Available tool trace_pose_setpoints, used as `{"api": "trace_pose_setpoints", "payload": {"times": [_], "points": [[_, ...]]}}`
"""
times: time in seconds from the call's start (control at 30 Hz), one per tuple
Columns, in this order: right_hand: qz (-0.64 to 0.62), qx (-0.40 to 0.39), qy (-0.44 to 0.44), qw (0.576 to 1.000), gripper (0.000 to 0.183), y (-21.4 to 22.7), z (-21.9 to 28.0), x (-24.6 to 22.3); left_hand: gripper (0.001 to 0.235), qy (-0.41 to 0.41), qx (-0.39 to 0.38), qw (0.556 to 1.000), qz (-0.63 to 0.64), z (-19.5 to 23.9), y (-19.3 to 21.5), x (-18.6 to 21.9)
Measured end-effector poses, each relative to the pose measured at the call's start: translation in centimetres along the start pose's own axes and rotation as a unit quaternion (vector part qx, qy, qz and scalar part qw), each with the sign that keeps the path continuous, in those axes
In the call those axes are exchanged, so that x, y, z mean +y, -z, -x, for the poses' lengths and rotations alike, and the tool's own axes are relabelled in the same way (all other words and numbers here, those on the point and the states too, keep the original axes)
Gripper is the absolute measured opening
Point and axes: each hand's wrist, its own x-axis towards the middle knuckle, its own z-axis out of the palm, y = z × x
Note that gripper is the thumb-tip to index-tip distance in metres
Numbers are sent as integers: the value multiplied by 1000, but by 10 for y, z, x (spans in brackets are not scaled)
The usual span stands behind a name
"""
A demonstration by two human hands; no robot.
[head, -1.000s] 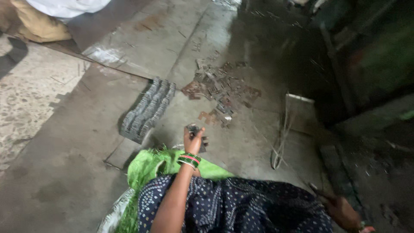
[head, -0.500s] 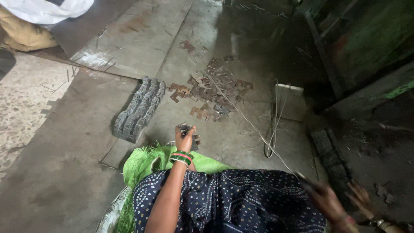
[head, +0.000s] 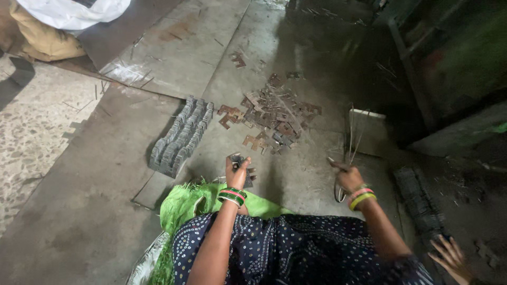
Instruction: The person sorts through a pile of metal scraps on the floor, picking up long thin strips and placing them onto a small metal tray, then handles larger flat metal components.
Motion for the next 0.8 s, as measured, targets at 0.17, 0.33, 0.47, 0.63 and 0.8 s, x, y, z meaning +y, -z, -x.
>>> {"api": "trace_pose_setpoints", "payload": {"times": [0.17, 0.33, 0.47, 0.63, 0.8], "points": [[78, -36, -57, 995, 32, 70, 71, 104, 45, 13, -4, 1000, 6, 8, -6, 5], [45, -96, -82, 991, 39, 133, 187, 181, 48, 3, -15, 1000, -5, 16, -9, 9], [-46, -53, -147, 987, 42, 133, 225, 195, 47, -4, -20, 1000, -16, 20, -5, 7], [-38, -31, -86, 995, 42, 71, 179, 173, 43, -3, -6, 1000, -21, 15, 2, 0], [109, -55, -35, 992, 28, 24, 108, 140, 42, 5, 1, 1000, -12, 11, 12, 0]]}}
